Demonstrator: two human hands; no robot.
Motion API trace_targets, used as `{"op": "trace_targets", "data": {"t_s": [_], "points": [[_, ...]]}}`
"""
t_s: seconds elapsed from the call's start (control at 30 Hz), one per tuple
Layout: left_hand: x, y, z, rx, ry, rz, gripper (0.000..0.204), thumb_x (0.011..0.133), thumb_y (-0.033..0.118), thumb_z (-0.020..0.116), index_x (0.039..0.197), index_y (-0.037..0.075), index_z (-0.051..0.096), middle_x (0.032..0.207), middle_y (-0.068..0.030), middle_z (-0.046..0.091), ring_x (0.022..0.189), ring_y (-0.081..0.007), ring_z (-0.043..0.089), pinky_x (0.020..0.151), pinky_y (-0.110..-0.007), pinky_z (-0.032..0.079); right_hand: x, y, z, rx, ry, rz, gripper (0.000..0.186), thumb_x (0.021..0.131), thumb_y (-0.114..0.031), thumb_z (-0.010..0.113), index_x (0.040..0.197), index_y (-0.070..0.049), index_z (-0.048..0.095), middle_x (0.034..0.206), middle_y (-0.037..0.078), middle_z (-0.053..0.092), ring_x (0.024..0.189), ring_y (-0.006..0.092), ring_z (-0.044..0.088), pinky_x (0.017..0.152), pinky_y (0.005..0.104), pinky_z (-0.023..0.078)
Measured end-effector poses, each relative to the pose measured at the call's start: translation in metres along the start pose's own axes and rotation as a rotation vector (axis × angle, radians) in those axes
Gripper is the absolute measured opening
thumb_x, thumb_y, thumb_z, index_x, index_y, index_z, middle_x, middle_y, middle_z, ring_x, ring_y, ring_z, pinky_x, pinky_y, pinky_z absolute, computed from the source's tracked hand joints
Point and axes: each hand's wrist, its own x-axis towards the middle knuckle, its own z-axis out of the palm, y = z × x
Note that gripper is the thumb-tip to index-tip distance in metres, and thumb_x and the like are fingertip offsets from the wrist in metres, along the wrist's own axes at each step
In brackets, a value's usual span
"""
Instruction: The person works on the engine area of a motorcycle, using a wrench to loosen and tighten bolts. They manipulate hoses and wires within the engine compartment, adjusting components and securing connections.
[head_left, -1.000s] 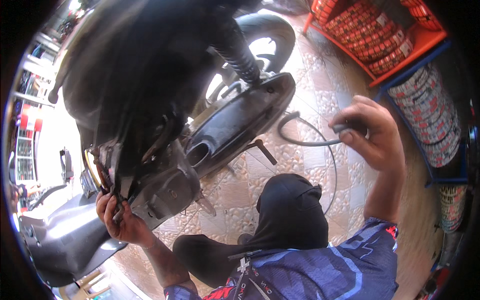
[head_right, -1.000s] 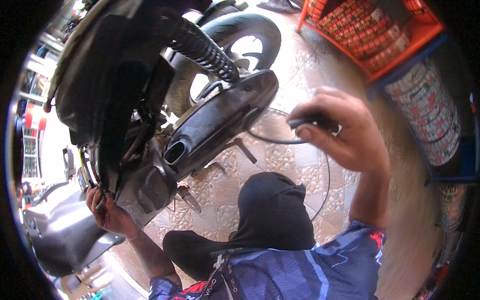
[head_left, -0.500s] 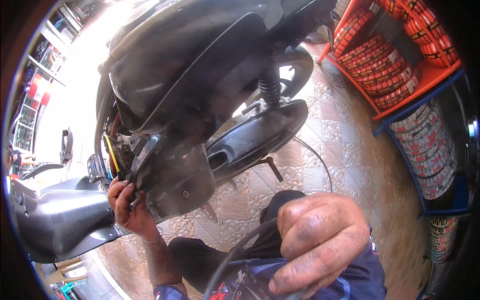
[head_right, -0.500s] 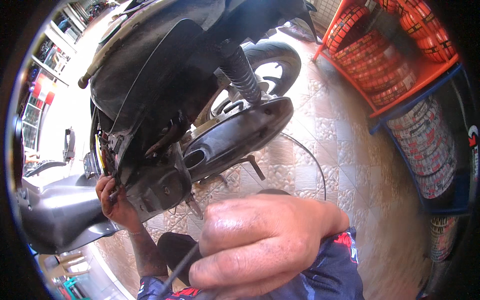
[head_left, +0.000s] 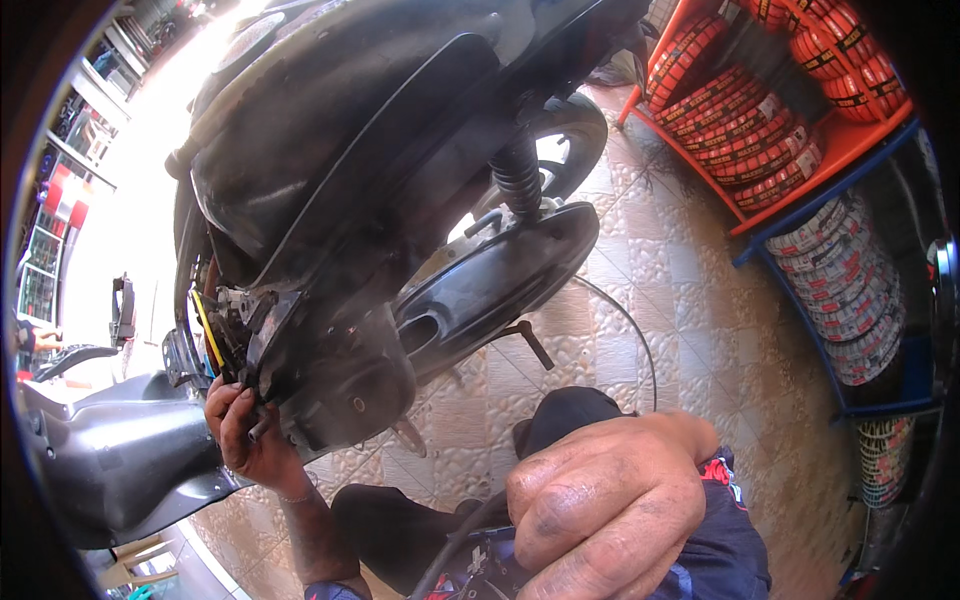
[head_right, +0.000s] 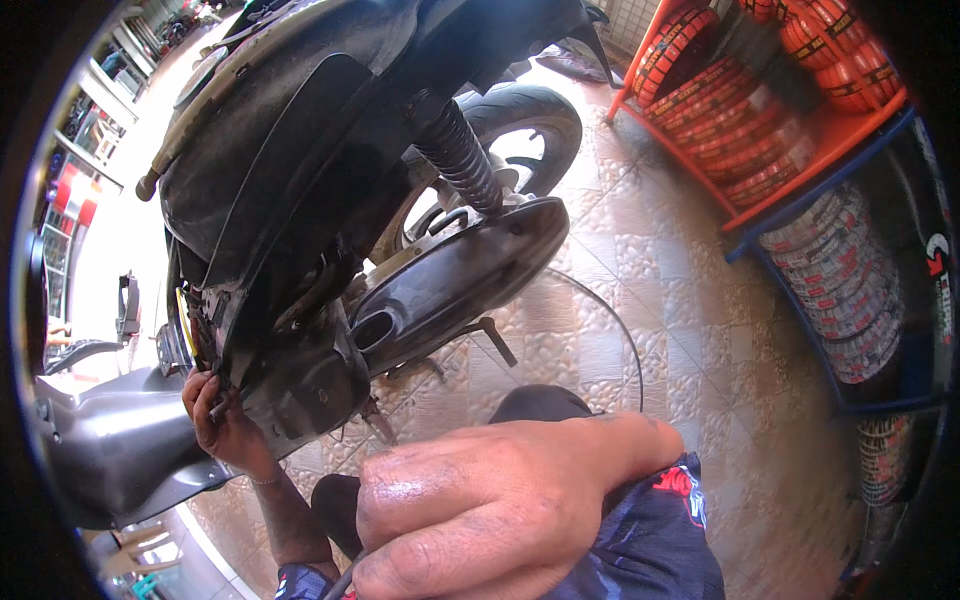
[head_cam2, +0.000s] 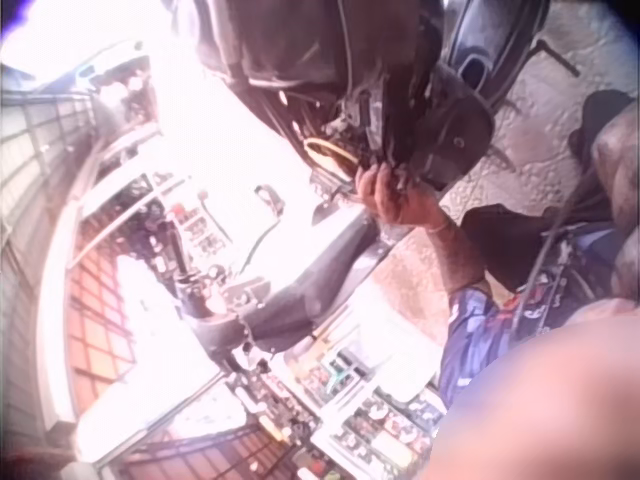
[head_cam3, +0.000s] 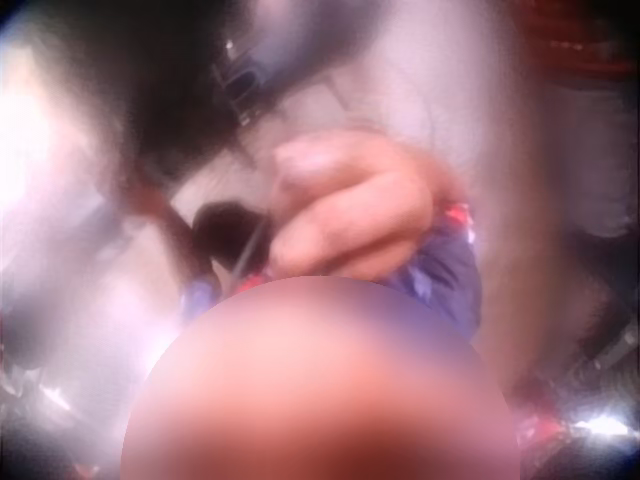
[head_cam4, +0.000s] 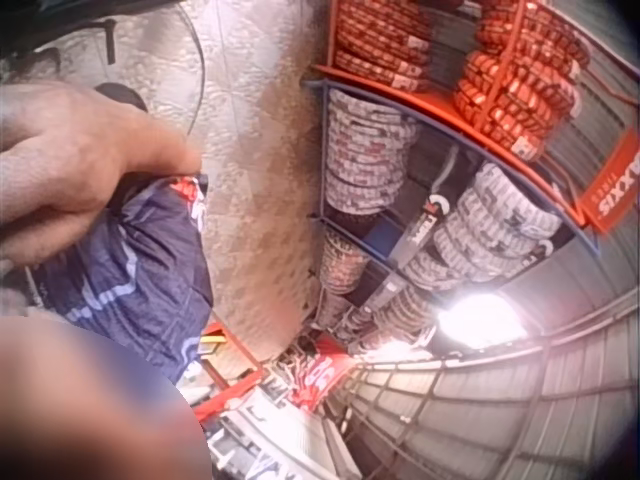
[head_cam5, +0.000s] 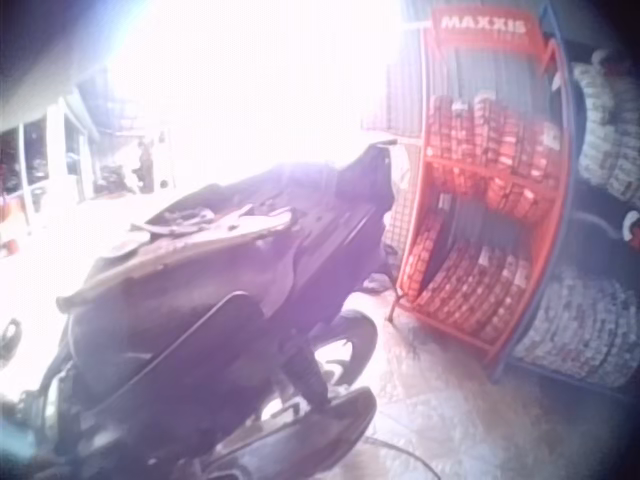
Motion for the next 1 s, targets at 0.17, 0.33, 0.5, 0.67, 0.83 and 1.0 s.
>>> {"op": "trace_targets", "data": {"t_s": [0.17, 0.33, 0.5, 0.67, 0.83, 1.0], "points": [[-0.001, 0.001, 0.002, -0.014, 0.009, 0.011, 0.03, 0.085, -0.008, 0.07, 0.113, 0.001, 0.069, 0.123, -0.0124, 0.064, 0.125, -0.0303, 0.056, 0.115, -0.045, 0.037, -0.014, -0.009, 0.013, -0.163, 0.064, 0.064, 0.02, 0.098, -0.003, 0.065, 0.114, 0.008, 0.066, 0.112, 0.025, 0.066, 0.065, 0.0353, 0.063, 0.055, 0.0426, 0.052], [-0.001, 0.003, 0.001, -0.039, 0.023, -0.021, 0.031, 0.083, -0.008, 0.073, 0.112, 0.002, 0.069, 0.122, -0.0121, 0.063, 0.125, -0.0312, 0.056, 0.112, -0.045, 0.04, -0.027, -0.018, 0.016, -0.107, 0.082, 0.001, 0.012, 0.098, -0.004, 0.064, 0.101, 0.007, 0.069, 0.104, 0.026, 0.069, 0.065, 0.0324, 0.061, 0.053, 0.0403, 0.049], [-0.001, 0.004, -0.002, 0.04, 0.02, -0.059, 0.037, 0.077, -0.01, 0.079, 0.109, 0.005, 0.07, 0.119, -0.0109, 0.064, 0.126, -0.0338, 0.058, 0.11, -0.046, 0.043, -0.02, -0.026, 0.01, -0.055, -0.031, 0.102, 0.017, 0.097, -0.004, 0.063, 0.085, 0.005, 0.07, 0.098, 0.025, 0.071, 0.063, 0.0294, 0.059, 0.052, 0.0376, 0.046], [-0.002, 0.005, -0.001, 0.026, 0.04, -0.064, 0.036, 0.076, -0.011, 0.077, 0.108, 0.004, 0.071, 0.118, -0.0107, 0.065, 0.125, -0.0336, 0.058, 0.11, -0.046, 0.043, -0.002, -0.034, 0.007, -0.08, -0.081, 0.225, 0.013, 0.097, -0.007, 0.065, 0.093, 0.002, 0.073, 0.098, 0.022, 0.07, 0.065, 0.0285, 0.06, 0.054, 0.0381, 0.047], [-0.003, 0.003, 0.0, -0.022, 0.06, -0.09, 0.032, 0.078, -0.006, 0.079, 0.108, 0.004, 0.071, 0.118, -0.0105, 0.066, 0.123, -0.0318, 0.059, 0.111, -0.047, 0.042, -0.001, -0.048, -0.026, 0.004, -0.236, 1.012, 0.025, 0.096, -0.018, 0.07, 0.115, -0.001, 0.069, 0.095, 0.016, 0.063, 0.086, 0.0343, 0.063, 0.073, 0.0418, 0.05], [-0.001, 0.002, 0.0, -0.06, 0.068, -0.115, 0.028, 0.083, -0.007, 0.075, 0.109, 0.002, 0.071, 0.121, -0.011, 0.065, 0.121, -0.0292, 0.06, 0.108, -0.043, 0.045, -0.055, -0.009, -0.043, -0.56, -0.157, 1.238, 0.024, 0.095, -0.021, 0.067, 0.104, 0.001, 0.068, 0.09, 0.02, 0.063, 0.089, 0.0385, 0.064, 0.079, 0.0462, 0.05]]}}
